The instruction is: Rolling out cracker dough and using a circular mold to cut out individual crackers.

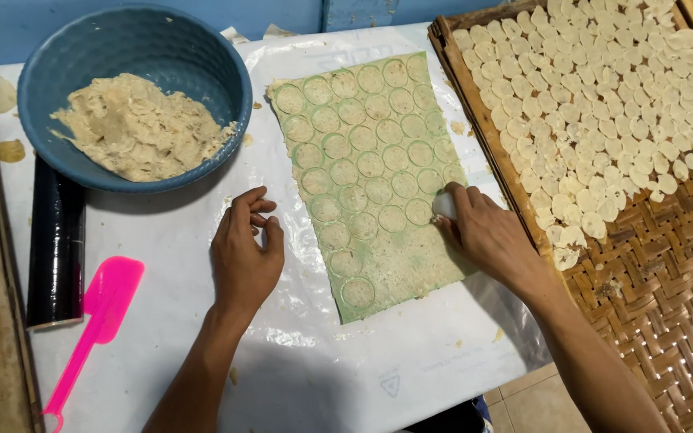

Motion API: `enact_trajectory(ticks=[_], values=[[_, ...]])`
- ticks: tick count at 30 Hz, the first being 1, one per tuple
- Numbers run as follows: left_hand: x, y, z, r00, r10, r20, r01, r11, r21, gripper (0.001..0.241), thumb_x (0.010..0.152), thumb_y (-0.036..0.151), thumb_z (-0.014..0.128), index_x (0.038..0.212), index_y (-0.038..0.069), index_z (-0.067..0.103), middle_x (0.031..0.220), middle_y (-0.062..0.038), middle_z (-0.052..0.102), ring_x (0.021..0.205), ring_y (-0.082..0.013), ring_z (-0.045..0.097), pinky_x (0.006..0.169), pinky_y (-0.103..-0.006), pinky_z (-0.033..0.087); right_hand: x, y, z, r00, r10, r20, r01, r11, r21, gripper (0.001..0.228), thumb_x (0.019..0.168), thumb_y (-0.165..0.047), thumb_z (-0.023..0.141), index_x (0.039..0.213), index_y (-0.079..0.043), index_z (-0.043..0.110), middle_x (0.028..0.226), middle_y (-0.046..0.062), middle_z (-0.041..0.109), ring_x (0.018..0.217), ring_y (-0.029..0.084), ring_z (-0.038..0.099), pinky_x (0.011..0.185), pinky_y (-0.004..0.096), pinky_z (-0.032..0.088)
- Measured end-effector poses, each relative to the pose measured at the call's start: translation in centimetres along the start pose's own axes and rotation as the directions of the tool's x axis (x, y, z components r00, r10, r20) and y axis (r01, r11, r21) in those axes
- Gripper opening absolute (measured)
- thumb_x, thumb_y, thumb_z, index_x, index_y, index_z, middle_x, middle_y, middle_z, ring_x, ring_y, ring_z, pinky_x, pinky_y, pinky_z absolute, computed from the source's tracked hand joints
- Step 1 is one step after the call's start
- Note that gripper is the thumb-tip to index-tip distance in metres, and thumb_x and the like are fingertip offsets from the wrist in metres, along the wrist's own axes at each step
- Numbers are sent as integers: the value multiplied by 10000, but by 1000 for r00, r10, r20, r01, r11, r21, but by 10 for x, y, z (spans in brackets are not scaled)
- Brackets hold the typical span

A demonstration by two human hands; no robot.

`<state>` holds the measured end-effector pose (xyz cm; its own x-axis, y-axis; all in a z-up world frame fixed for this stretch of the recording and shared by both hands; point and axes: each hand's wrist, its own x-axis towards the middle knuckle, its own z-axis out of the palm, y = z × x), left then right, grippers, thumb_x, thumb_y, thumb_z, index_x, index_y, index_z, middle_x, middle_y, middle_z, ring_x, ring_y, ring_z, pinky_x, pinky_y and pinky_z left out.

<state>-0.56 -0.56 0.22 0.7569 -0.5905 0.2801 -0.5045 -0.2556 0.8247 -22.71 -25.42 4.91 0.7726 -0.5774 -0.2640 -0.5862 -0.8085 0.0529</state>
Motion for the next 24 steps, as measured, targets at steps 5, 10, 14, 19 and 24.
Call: enact_trajectory(ticks=[5, 10, 14, 19, 24], values=[[1, 1, 1, 1000, 13, 0, -13, 1000, 2, 354, 895, -15, 602, 1249, -5, 592, 1028, -143, 713, 866, -259, 667, 768, -344, 560, 6, 7, 14, 999, -40, -2, 40, 998, -58, 455, 1051, -408, 349, 1377, -94, 397, 940, 156, 619, 889, 391, 723, 711, 539, 600], [1, 1, 1, 999, 36, -8, -36, 999, 5, 348, 898, -23, 611, 1244, -5, 592, 1025, -143, 714, 863, -257, 664, 758, -343, 559, 5, 1, 11, 1000, 0, 21, 2, 996, -92, 443, 1063, -402, 318, 1356, -89, 430, 890, 156, 640, 830, 362, 747, 689, 498, 611], [1, 1, 1, 999, 41, -12, -41, 999, 2, 345, 896, -21, 609, 1241, -8, 595, 1022, -143, 717, 860, -257, 663, 757, -343, 558, 3, 1, 13, 1000, 3, -5, -3, 995, -102, 457, 1068, -431, 301, 1329, -71, 402, 897, 173, 635, 825, 416, 745, 695, 546, 583], [0, 2, 1, 999, 47, -7, -47, 999, 2, 349, 896, -22, 606, 1244, -7, 596, 1025, -140, 717, 866, -256, 663, 760, -342, 555, 4, 6, 16, 1000, -27, -5, 27, 995, -101, 457, 1070, -438, 300, 1325, -76, 413, 904, 176, 649, 844, 418, 752, 716, 549, 585], [-1, 2, -1, 1000, 22, -12, -22, 1000, 5, 350, 894, -4, 606, 1244, 1, 595, 1030, -135, 722, 879, -251, 671, 771, -334, 558, -11, -9, -22, 982, 153, 108, -175, 956, 235, 491, 1035, -406, 390, 1389, -67, 380, 860, 296, 698, 850, 558, 716, 740, 675, 549]])
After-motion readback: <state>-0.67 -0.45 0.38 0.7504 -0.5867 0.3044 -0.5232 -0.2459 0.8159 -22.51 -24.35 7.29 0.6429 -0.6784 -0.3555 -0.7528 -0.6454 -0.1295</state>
